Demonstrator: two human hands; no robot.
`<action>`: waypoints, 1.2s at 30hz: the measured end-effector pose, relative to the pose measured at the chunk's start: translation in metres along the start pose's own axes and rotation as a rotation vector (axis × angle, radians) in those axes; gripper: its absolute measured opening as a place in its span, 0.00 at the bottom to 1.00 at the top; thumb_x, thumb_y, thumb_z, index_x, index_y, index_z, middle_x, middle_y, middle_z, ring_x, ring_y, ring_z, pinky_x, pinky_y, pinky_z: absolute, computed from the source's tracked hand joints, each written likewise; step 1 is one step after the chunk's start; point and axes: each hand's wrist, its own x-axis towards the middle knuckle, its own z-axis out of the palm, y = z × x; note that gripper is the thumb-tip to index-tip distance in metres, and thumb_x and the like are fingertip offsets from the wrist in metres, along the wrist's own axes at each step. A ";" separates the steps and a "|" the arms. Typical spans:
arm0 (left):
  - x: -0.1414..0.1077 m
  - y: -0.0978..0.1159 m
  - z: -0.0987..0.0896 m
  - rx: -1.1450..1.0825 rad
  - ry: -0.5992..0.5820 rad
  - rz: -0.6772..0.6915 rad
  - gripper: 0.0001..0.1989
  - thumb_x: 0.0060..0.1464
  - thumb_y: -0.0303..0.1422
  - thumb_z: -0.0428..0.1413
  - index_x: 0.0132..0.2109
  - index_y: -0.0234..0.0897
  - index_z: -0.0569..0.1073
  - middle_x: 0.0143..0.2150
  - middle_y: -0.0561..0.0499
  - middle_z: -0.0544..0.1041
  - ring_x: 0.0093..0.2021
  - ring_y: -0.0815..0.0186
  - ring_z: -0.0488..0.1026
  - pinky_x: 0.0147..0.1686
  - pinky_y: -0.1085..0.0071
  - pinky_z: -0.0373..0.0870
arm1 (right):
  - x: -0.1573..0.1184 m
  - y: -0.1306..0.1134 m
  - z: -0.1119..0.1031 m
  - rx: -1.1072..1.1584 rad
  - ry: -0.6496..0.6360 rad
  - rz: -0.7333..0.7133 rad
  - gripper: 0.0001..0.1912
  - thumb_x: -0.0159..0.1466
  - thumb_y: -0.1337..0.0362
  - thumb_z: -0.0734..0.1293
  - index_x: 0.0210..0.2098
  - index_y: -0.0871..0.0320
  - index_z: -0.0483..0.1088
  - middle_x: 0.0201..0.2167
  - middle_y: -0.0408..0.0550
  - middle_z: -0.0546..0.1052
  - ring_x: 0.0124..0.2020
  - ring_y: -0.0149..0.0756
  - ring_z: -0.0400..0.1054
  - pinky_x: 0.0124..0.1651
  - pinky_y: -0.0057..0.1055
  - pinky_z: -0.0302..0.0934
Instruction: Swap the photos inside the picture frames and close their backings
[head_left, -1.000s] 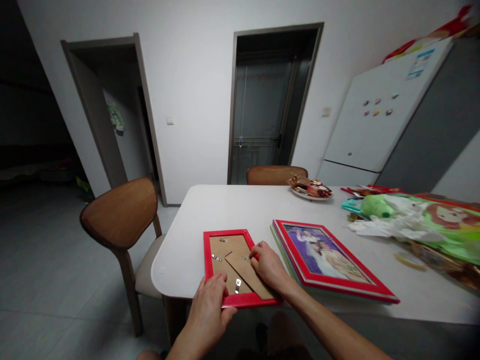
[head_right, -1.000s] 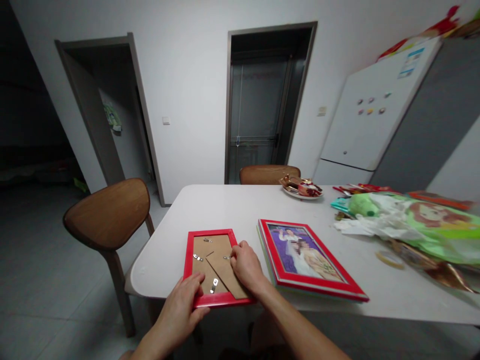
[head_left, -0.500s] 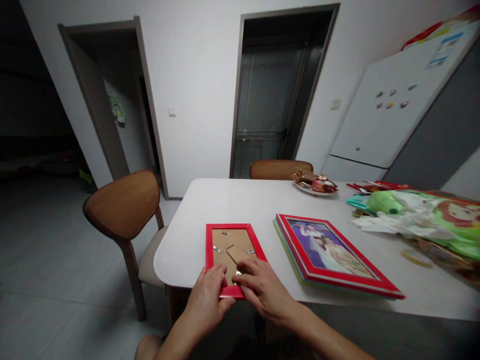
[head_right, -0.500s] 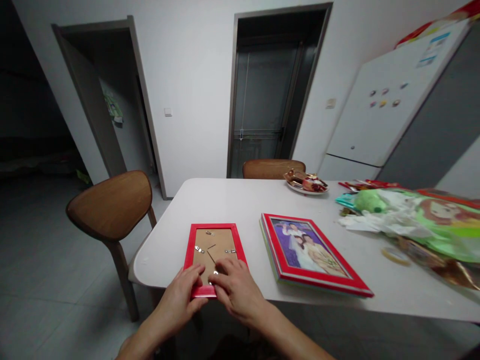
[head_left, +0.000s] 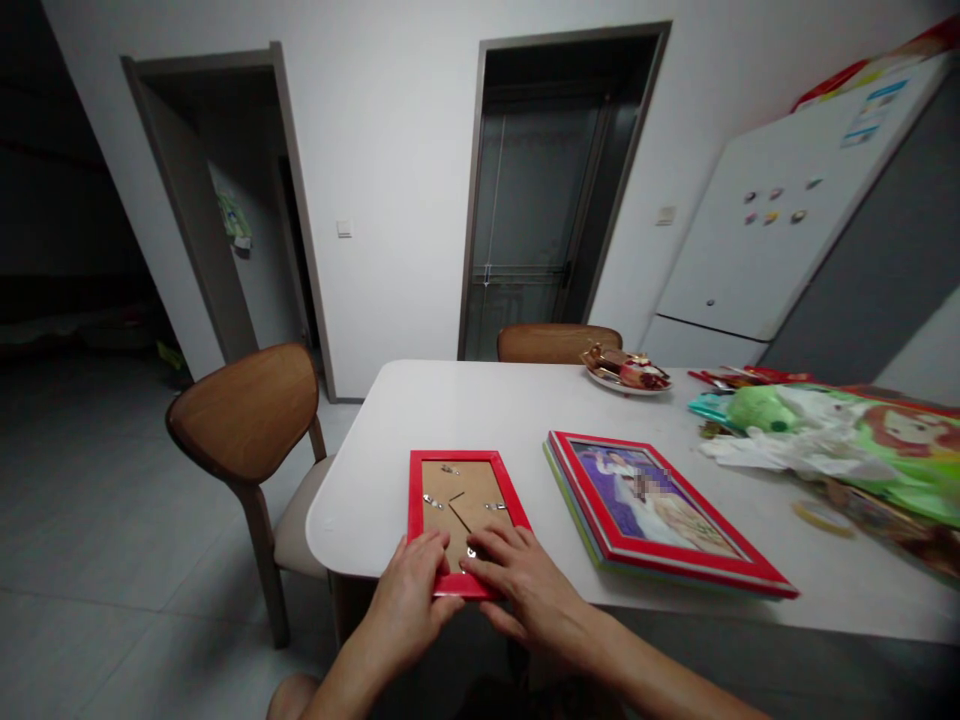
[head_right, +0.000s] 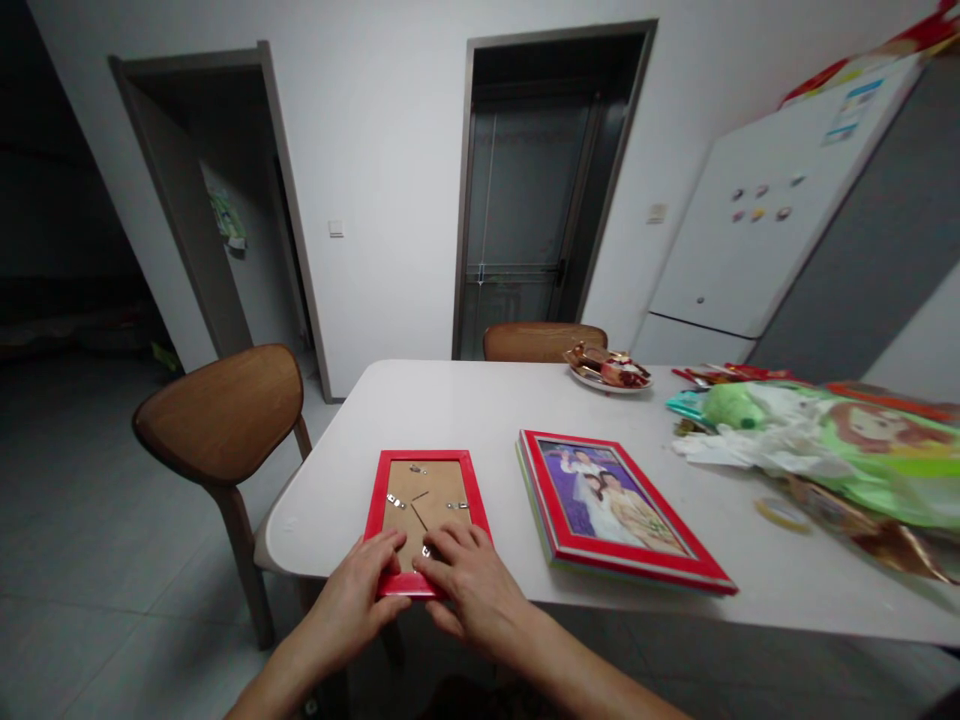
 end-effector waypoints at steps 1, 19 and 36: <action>0.000 0.000 0.000 -0.004 0.002 0.000 0.28 0.41 0.26 0.56 0.52 0.34 0.61 0.50 0.45 0.67 0.53 0.59 0.60 0.53 0.60 0.55 | 0.000 0.000 -0.001 0.013 0.004 0.004 0.18 0.51 0.62 0.63 0.42 0.51 0.66 0.45 0.48 0.65 0.49 0.42 0.51 0.49 0.39 0.46; -0.001 0.000 -0.006 -0.062 -0.026 0.011 0.27 0.41 0.26 0.54 0.52 0.37 0.60 0.43 0.49 0.70 0.48 0.61 0.63 0.52 0.59 0.54 | 0.086 0.014 0.023 -0.095 -0.004 0.111 0.11 0.59 0.65 0.56 0.35 0.57 0.68 0.37 0.50 0.66 0.41 0.37 0.57 0.42 0.34 0.51; -0.006 0.005 -0.005 -0.037 -0.029 -0.029 0.28 0.40 0.26 0.56 0.52 0.35 0.61 0.48 0.45 0.68 0.53 0.59 0.59 0.56 0.57 0.48 | 0.118 0.065 0.037 0.287 0.166 0.595 0.15 0.60 0.58 0.57 0.33 0.62 0.69 0.33 0.49 0.73 0.31 0.33 0.66 0.32 0.29 0.59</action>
